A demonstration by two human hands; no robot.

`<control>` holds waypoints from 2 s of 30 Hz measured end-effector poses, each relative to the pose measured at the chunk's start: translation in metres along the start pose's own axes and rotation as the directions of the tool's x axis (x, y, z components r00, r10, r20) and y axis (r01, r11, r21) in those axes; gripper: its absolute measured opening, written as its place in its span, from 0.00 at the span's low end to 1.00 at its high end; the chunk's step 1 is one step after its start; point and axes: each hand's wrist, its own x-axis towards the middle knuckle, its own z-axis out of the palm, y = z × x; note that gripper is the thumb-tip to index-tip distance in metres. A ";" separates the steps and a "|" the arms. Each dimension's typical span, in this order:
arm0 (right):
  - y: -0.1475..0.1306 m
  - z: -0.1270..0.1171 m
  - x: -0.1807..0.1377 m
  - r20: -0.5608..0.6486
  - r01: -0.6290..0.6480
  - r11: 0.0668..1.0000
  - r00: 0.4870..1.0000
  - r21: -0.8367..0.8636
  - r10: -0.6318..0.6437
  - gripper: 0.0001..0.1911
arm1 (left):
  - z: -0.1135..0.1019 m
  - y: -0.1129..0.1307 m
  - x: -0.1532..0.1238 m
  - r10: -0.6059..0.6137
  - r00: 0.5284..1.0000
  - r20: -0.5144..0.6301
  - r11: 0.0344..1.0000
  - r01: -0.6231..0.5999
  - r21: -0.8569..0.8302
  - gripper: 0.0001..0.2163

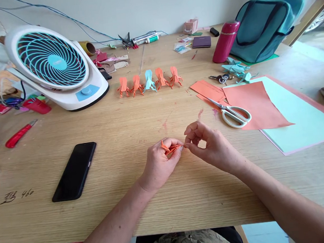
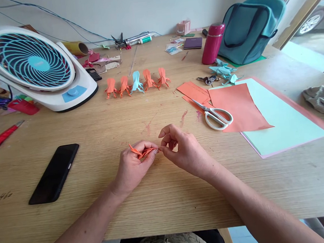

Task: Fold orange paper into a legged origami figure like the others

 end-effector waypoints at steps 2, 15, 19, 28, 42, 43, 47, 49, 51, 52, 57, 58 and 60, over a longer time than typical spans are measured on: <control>0.001 0.000 0.001 0.000 -0.003 1.000 1.000 0.023 0.003 0.11 | 0.000 0.000 0.000 -0.015 1.000 -0.002 1.000 0.015 -0.014 0.05; 0.001 -0.003 0.003 0.122 -0.116 0.993 0.986 0.018 0.113 0.07 | -0.002 0.003 0.001 0.023 0.998 -0.054 0.999 -0.025 -0.024 0.06; 0.001 -0.004 0.003 0.132 -0.145 0.989 0.981 0.013 0.142 0.07 | -0.003 0.002 0.001 0.043 0.999 -0.030 0.998 -0.044 -0.046 0.06; -0.006 -0.004 0.002 0.118 -0.154 0.988 0.981 -0.023 0.155 0.08 | -0.004 -0.002 0.001 0.034 0.999 0.009 0.998 -0.033 -0.055 0.03; -0.004 -0.003 0.004 0.126 -0.163 0.986 0.978 -0.038 0.167 0.07 | -0.003 -0.007 0.002 0.025 0.999 0.031 0.987 -0.019 -0.158 0.03; -0.004 -0.003 0.003 0.124 -0.166 0.985 0.978 -0.047 0.170 0.07 | -0.003 -0.008 0.002 0.038 0.999 0.032 0.988 -0.033 -0.152 0.03; -0.005 -0.003 0.002 0.132 -0.186 0.980 0.972 -0.065 0.193 0.07 | -0.003 -0.009 0.001 0.073 0.997 0.031 0.990 -0.069 -0.127 0.04; -0.005 -0.004 0.002 0.143 -0.194 0.979 0.969 -0.065 0.202 0.08 | -0.003 -0.008 0.001 0.085 0.996 0.030 0.990 -0.081 -0.117 0.05; -0.003 -0.003 0.003 0.152 -0.200 0.978 0.966 -0.063 0.207 0.08 | -0.003 -0.008 0.001 0.099 0.995 0.025 0.990 -0.096 -0.106 0.06; -0.002 -0.003 0.003 0.152 -0.200 0.978 0.967 -0.059 0.207 0.08 | -0.003 -0.008 0.001 0.105 0.994 0.023 0.989 -0.102 -0.103 0.06; 0.002 0.000 0.004 0.122 -0.189 0.982 0.974 -0.016 0.189 0.06 | -0.002 -0.009 0.000 0.084 0.996 0.022 0.987 -0.080 -0.137 0.06; 0.003 0.001 0.004 0.115 -0.189 0.982 0.975 -0.002 0.188 0.05 | -0.002 -0.009 0.001 0.067 0.998 0.022 0.988 -0.063 -0.140 0.05; 0.003 0.002 0.004 0.099 -0.189 0.982 0.978 0.029 0.185 0.04 | -0.002 -0.009 0.001 0.024 0.999 0.028 0.989 -0.020 -0.146 0.04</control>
